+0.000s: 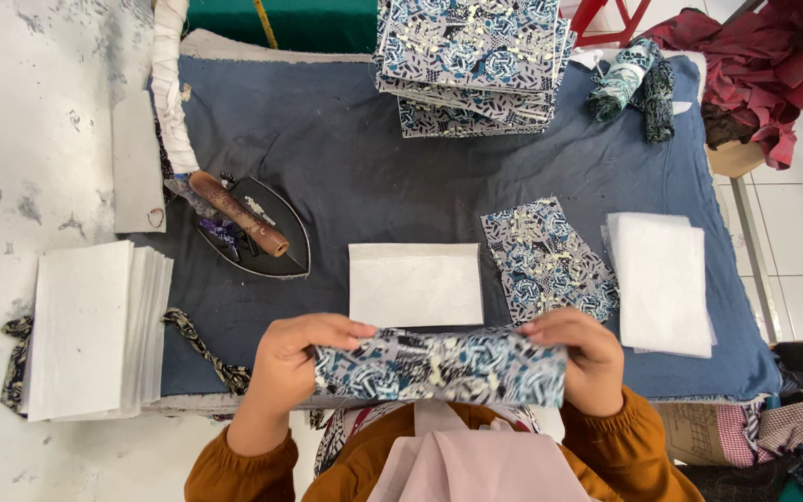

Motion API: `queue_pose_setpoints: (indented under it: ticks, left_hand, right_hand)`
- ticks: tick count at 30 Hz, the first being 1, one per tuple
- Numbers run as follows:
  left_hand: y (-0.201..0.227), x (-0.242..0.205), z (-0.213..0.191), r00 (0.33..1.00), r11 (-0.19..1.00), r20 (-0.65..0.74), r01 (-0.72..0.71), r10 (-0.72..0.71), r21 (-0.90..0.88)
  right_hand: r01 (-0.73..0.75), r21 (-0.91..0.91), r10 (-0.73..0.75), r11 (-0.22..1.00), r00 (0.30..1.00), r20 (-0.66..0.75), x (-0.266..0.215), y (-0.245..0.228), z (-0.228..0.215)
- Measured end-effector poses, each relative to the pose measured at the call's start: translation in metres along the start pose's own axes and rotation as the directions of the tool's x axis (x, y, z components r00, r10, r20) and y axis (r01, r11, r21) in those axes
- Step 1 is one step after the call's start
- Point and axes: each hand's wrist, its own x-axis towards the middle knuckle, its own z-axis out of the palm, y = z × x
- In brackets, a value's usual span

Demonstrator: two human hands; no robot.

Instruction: The person places a white nonwoven sheet on a blue work surface, lays a patterned fabric piece on top, and irons it with a manual iron. The person repeats this process with additional fabric pieces, stacking the finished items.

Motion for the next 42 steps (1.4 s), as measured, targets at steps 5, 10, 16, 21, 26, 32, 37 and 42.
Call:
queue_pose_setpoints:
  ticks: [5, 10, 16, 21, 26, 32, 37, 42]
  left_hand:
    - [-0.010, -0.021, -0.007, 0.999, 1.000, -0.040, 0.021, -0.022, -0.012]
    - [-0.009, -0.022, -0.010, 0.997, 1.000, -0.076, -0.008, 0.007, -0.010]
    - [-0.004, -0.011, -0.004, 0.956, 0.968, -0.162, 0.250, -0.247, -0.002]
    - [-0.004, -0.004, 0.008, 0.749, 0.771, -0.230, 0.533, -0.622, -0.348]
    - [0.002, -0.010, 0.003, 0.820, 0.844, -0.227, 0.472, -0.526, -0.254]
    - [0.001, -0.012, 0.004, 0.867, 0.902, -0.247, 0.410, -0.432, -0.138]
    - [0.002, -0.013, 0.004, 0.873, 0.894, -0.210, 0.403, -0.440, -0.198]
    - [-0.001, -0.016, 0.004, 0.898, 0.909, -0.192, 0.355, -0.396, -0.217]
  right_hand:
    - [-0.006, -0.049, 0.005, 0.999, 1.000, -0.028, -0.016, 0.009, 0.005]
    - [0.010, -0.035, -0.011, 0.999, 1.000, -0.012, -0.013, 0.009, 0.005]
    - [-0.372, 0.647, 0.232, 0.665, 0.927, 0.294, -0.010, 0.022, 0.005]
    - [-0.624, 0.705, 0.693, 0.337, 0.671, 0.262, -0.012, 0.020, 0.019]
    - [-0.593, 0.754, 0.740, 0.283, 0.635, 0.221, -0.012, 0.008, 0.027]
    - [-0.502, 0.796, 0.632, 0.339, 0.748, 0.203, -0.016, 0.007, 0.030]
    - [-0.494, 0.789, 0.601, 0.365, 0.773, 0.206, -0.021, 0.012, 0.028]
    - [-0.520, 0.769, 0.573, 0.373, 0.780, 0.250, -0.015, 0.014, 0.030]
